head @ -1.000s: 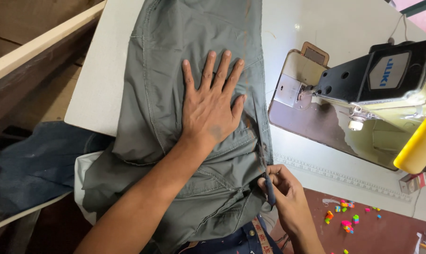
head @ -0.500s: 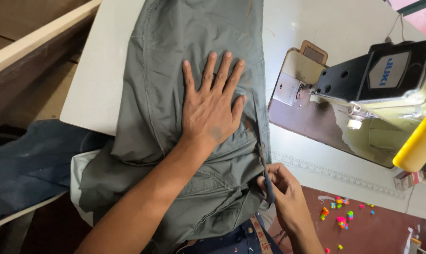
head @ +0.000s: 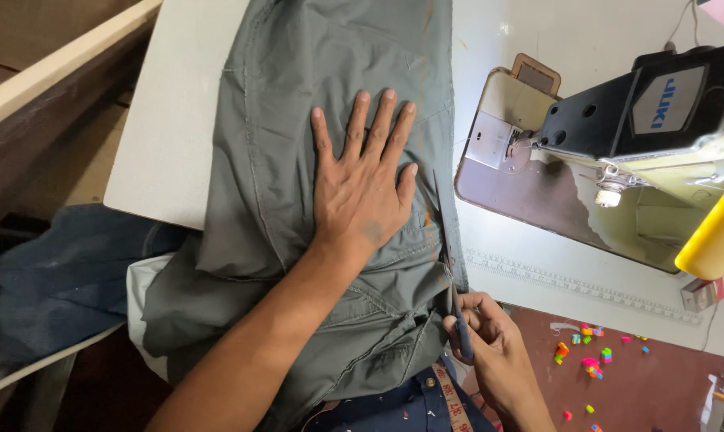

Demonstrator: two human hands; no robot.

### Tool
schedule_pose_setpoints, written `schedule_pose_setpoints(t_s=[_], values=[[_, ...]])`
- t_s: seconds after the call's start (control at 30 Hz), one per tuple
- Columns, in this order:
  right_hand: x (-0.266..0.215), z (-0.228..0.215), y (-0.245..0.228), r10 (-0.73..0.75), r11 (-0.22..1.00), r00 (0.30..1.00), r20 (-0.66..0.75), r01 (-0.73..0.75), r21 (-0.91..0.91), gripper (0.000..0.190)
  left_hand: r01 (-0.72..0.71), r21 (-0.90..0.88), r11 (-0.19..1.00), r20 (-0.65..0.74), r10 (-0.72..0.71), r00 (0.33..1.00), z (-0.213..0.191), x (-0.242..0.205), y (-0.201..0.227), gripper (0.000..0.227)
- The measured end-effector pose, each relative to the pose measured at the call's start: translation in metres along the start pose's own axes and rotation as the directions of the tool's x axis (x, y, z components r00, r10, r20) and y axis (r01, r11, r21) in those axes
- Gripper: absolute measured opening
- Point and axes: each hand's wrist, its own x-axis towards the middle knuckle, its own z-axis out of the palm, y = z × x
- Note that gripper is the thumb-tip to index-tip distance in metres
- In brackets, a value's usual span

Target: The person uses scissors to cut a strip of fabric from a larger piece of grey material laid on a table. After cutting, the person lifts and folds the removed fabric strip.

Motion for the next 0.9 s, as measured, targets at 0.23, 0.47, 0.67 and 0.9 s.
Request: schedule_pose_setpoints(t_s=[0.23,0.47,0.67,0.9], values=[[0.009,0.011,-0.013,0.003,0.997,0.999,-0.054,-0.007,-0.078,0.011,-0.017,-0.011,1.000,0.027,0.017,0.999,-0.003,-0.003,0.001,0.066],[0.006,0.008,-0.006,-0.018,0.999,1.000,-0.007,0.018,-0.033,0.012,-0.002,-0.005,1.000,0.047,0.002,0.999,-0.002,-0.001,0.001,0.066],[0.000,0.001,-0.002,0.013,1.000,1.000,0.006,-0.013,0.018,0.013,0.012,0.016,1.000,0.095,-0.014,0.995,0.002,-0.001,0.004,0.067],[0.012,-0.019,0.011,0.010,0.991,0.997,0.072,-0.019,0.133,0.012,-0.047,0.075,0.996,-0.011,0.048,0.999,-0.003,0.003,0.003,0.068]])
